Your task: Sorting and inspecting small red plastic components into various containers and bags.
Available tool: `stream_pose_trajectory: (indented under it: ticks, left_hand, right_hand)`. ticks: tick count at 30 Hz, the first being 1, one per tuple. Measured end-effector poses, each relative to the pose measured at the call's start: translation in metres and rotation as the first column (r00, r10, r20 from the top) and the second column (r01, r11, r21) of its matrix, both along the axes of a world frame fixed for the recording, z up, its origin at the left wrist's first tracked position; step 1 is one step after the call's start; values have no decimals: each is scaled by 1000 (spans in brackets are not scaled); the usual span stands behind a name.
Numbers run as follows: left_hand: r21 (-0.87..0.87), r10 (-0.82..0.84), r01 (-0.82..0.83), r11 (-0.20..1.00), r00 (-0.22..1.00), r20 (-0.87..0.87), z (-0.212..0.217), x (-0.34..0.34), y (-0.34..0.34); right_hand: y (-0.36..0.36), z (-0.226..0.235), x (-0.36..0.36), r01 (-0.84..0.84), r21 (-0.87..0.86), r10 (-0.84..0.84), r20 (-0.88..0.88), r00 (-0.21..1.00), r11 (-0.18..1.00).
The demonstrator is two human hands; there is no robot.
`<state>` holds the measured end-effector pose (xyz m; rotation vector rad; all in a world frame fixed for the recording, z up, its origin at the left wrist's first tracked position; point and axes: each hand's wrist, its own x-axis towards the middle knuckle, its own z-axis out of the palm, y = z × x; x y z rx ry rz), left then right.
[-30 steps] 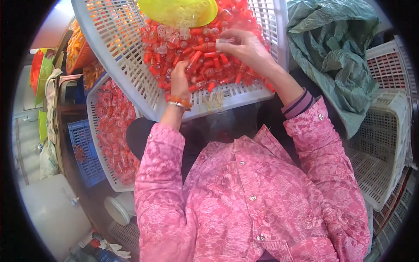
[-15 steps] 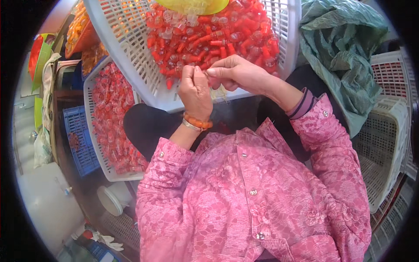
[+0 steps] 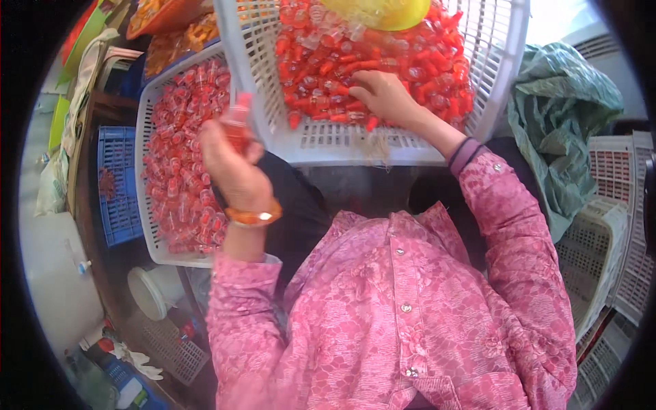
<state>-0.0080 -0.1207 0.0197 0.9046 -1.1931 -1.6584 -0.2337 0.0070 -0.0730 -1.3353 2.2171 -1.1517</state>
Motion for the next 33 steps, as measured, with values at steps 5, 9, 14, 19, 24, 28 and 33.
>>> stream_pose_trajectory:
  ticks: [5,9,14,19,24,28,33]
  left_hand:
    - [99,354,-351,931,935,-16,-13,59,-112]
    - [345,335,-328,879,941,41,-78,87,-165]
    - [469,320,-315,825,945,73,-94,41,-214]
    - [-1,237,-258,966,886,400,-112,-8,-264]
    - [-437,382,-231,869,874,299,-127,-46,-269]
    - [-543,470,-139,828,701,537,-73,-27,-216]
    - [-385,-3,90,918,975,222,24,-17,-90]
  right_hand:
    - [-64,-4,0,-118,128,172,-609,775,985]
    - [-74,-18,12,-71,221,187,-564,804,973]
    - [-49,-7,12,-64,401,304,-571,763,914]
    - [-28,11,26,-191,260,293,-448,845,947]
    - [-8,31,44,-242,137,272,-278,921,961]
    - [22,50,43,-66,90,66,-1,998,994]
    - [21,68,37,104,-71,-64,433,899,992]
